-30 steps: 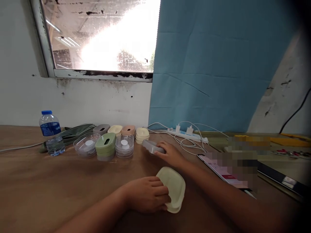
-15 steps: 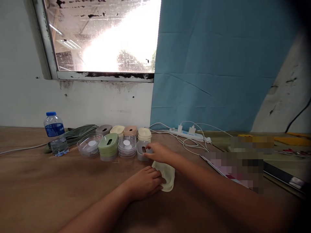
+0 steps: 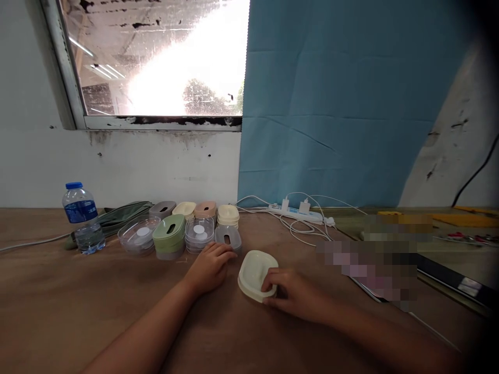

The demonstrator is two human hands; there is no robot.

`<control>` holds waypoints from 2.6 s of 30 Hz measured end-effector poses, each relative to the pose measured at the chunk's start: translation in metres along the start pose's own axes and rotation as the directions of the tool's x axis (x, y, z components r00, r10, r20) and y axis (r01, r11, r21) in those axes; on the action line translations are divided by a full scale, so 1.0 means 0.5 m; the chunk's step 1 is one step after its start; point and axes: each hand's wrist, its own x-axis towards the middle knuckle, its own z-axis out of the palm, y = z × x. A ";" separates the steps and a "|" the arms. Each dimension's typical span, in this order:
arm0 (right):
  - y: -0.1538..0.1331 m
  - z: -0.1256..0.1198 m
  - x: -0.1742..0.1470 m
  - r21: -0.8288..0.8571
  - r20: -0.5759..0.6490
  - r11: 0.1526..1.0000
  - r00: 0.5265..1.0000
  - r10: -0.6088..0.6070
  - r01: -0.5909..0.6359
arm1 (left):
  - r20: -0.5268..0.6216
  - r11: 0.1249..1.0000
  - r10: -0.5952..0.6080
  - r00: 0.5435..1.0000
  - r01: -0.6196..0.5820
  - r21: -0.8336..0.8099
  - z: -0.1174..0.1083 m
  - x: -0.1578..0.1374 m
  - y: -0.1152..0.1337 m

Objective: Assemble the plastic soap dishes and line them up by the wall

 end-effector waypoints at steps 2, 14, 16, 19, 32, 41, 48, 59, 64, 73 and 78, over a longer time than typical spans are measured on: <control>0.034 -0.017 0.013 -0.003 -0.041 1.000 0.999 0.022 -0.022 | 0.047 1.000 0.013 0.999 -0.013 0.002 0.001 -0.002 -0.008; 0.173 -0.095 0.332 -0.039 -0.401 0.996 0.914 0.056 -0.079 | 0.123 0.999 -0.036 0.992 0.030 0.045 0.012 -0.005 -0.018; 0.178 -0.075 0.378 -0.079 -0.380 0.995 0.925 0.028 -0.063 | 0.126 0.998 -0.043 0.991 0.036 0.055 0.011 -0.004 -0.017; 0.186 -0.045 0.418 -0.149 -0.294 0.989 0.956 -0.020 -0.025 | 0.126 0.997 -0.044 0.991 0.036 0.064 0.009 -0.004 -0.015; 0.160 -0.050 0.409 -0.412 -0.031 0.902 0.988 -0.151 0.125 | 0.113 0.997 -0.041 0.993 0.033 0.072 0.009 -0.003 -0.015; 0.106 -0.062 0.383 -0.546 -0.059 0.835 0.992 -0.108 0.059 | 0.097 0.995 -0.026 0.995 0.017 0.094 0.011 -0.003 -0.014; 0.014 -0.084 0.293 -0.573 -0.211 0.818 0.974 -0.086 -0.052 | 0.108 0.978 -0.090 0.990 0.067 0.198 -0.009 0.004 0.014; -0.041 0.032 0.040 -0.511 0.049 0.858 0.998 -0.035 0.055 | 0.338 0.961 -0.216 0.916 0.139 0.238 0.005 -0.008 0.026; 0.004 0.047 0.055 -0.356 -0.012 0.932 0.998 0.067 -0.067 | 0.361 0.942 -0.315 0.878 0.242 0.233 0.006 -0.006 0.018; 0.035 0.047 0.066 -0.286 -0.018 0.949 0.991 0.134 -0.133 | 0.392 0.943 -0.320 0.863 0.252 0.216 0.011 -0.009 0.014; 0.038 0.048 0.067 -0.264 -0.026 0.954 0.990 0.136 -0.138 | 0.394 0.949 -0.303 0.868 0.238 0.205 0.012 -0.010 0.014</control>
